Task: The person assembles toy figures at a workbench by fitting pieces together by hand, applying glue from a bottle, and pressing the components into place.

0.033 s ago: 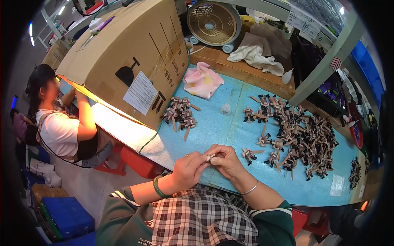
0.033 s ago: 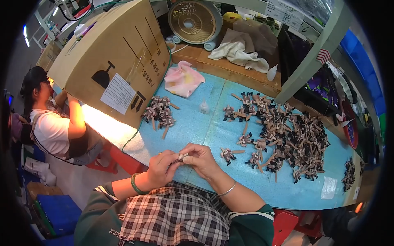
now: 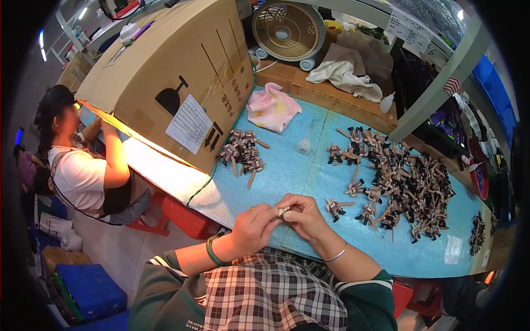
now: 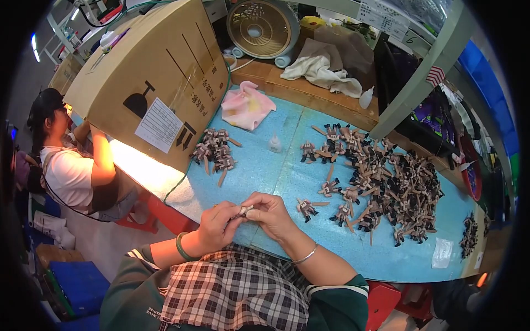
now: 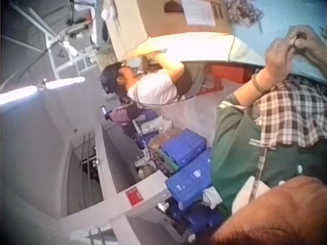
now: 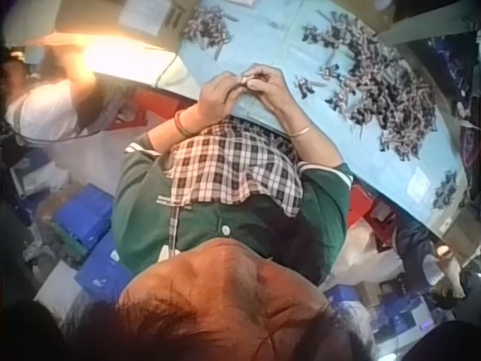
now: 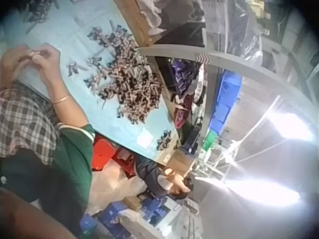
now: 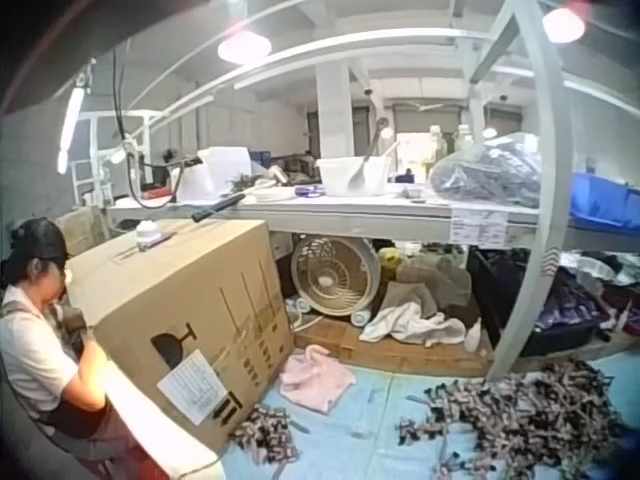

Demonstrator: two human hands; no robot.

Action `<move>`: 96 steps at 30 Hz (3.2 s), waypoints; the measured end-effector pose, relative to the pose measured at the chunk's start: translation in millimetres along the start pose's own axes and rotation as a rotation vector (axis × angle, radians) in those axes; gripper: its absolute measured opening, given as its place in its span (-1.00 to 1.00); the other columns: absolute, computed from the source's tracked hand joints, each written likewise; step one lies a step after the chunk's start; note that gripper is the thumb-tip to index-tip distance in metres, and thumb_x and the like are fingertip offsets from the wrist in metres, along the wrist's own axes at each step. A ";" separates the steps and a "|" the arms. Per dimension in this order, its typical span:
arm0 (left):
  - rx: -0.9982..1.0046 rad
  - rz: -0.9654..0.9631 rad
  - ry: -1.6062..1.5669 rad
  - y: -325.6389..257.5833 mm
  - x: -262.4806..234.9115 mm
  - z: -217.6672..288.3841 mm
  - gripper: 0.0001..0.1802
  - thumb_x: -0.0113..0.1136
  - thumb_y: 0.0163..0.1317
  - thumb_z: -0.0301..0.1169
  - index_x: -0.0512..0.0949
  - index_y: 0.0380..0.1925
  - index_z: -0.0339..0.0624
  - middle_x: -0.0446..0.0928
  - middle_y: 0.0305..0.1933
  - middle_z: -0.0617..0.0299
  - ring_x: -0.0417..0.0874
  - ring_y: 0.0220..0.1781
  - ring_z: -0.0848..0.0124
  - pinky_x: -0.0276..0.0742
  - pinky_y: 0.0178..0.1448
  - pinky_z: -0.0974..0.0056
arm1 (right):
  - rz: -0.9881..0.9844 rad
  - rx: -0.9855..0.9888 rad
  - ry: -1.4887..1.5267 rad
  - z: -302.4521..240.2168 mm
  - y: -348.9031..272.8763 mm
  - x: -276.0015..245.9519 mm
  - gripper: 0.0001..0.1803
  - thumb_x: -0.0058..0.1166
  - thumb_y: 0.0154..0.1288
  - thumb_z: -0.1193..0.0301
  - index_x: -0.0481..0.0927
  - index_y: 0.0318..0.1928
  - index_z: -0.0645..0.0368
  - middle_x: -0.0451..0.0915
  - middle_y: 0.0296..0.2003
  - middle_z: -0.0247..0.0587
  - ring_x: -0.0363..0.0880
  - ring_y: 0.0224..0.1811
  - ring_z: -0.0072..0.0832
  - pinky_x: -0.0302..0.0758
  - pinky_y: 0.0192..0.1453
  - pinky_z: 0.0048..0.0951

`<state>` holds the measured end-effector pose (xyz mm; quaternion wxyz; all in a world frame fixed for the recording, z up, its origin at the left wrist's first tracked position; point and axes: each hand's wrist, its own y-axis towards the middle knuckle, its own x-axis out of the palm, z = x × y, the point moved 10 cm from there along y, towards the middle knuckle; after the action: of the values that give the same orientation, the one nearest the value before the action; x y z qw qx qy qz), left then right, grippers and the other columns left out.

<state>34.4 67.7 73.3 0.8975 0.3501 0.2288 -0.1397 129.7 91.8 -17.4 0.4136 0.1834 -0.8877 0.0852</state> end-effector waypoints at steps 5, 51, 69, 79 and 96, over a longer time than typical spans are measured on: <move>-0.056 -0.005 -0.040 3.9 1.6 -4.8 -0.78 0.23 0.07 -0.60 0.48 -0.24 -0.29 0.46 -0.44 0.06 0.53 -0.50 0.12 0.43 -0.46 0.21 | 0.031 0.030 0.006 0.3 -0.9 -2.6 -0.85 0.22 0.16 0.60 0.62 -0.22 0.30 0.60 -0.27 -0.19 0.62 -0.21 -0.47 0.63 -0.12 -0.49; -1.362 -0.338 -1.180 -70.4 78.5 -78.7 -0.82 -0.22 0.21 -0.47 0.40 -0.47 -0.22 0.29 -0.68 0.29 0.15 -0.83 0.59 -0.02 -0.79 0.45 | -0.217 -0.132 -1.060 -22.6 1.0 30.2 -0.85 0.39 -0.02 0.47 0.68 -0.42 0.21 0.61 -0.47 -0.29 0.57 -0.42 -0.54 0.44 -0.35 -0.53; -1.341 -0.341 -1.196 -68.3 77.2 -76.3 -0.82 -0.22 0.18 -0.45 0.42 -0.48 -0.19 0.28 -0.68 0.30 0.14 -0.81 0.60 -0.04 -0.75 0.45 | -0.240 -0.113 -1.014 -21.9 2.2 37.0 -0.88 0.35 0.01 0.52 0.65 -0.42 0.23 0.58 -0.43 -0.27 0.59 -0.35 -0.48 0.48 -0.29 -0.51; -1.301 -0.306 -1.197 -67.8 77.2 -77.9 -0.83 -0.20 0.14 -0.48 0.41 -0.51 -0.19 0.27 -0.69 0.30 0.14 -0.80 0.60 -0.03 -0.75 0.45 | -0.253 -0.107 -1.014 -21.8 2.1 39.5 -0.87 0.36 0.00 0.52 0.65 -0.42 0.23 0.58 -0.43 -0.27 0.59 -0.33 -0.48 0.48 -0.28 -0.51; -1.297 -0.307 -1.143 -68.3 78.1 -78.3 -0.83 -0.24 0.17 -0.48 0.39 -0.49 -0.14 0.23 -0.70 0.32 0.05 -0.82 0.58 -0.09 -0.74 0.38 | -0.252 -0.101 -1.000 -19.5 1.1 38.4 -0.87 0.36 -0.01 0.54 0.65 -0.42 0.23 0.58 -0.42 -0.28 0.57 -0.37 -0.51 0.46 -0.29 -0.53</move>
<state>48.7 66.0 -55.9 0.8680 -0.3872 -0.1770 -0.2556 120.4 88.9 24.5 -0.0459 0.2867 -0.9510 -0.1064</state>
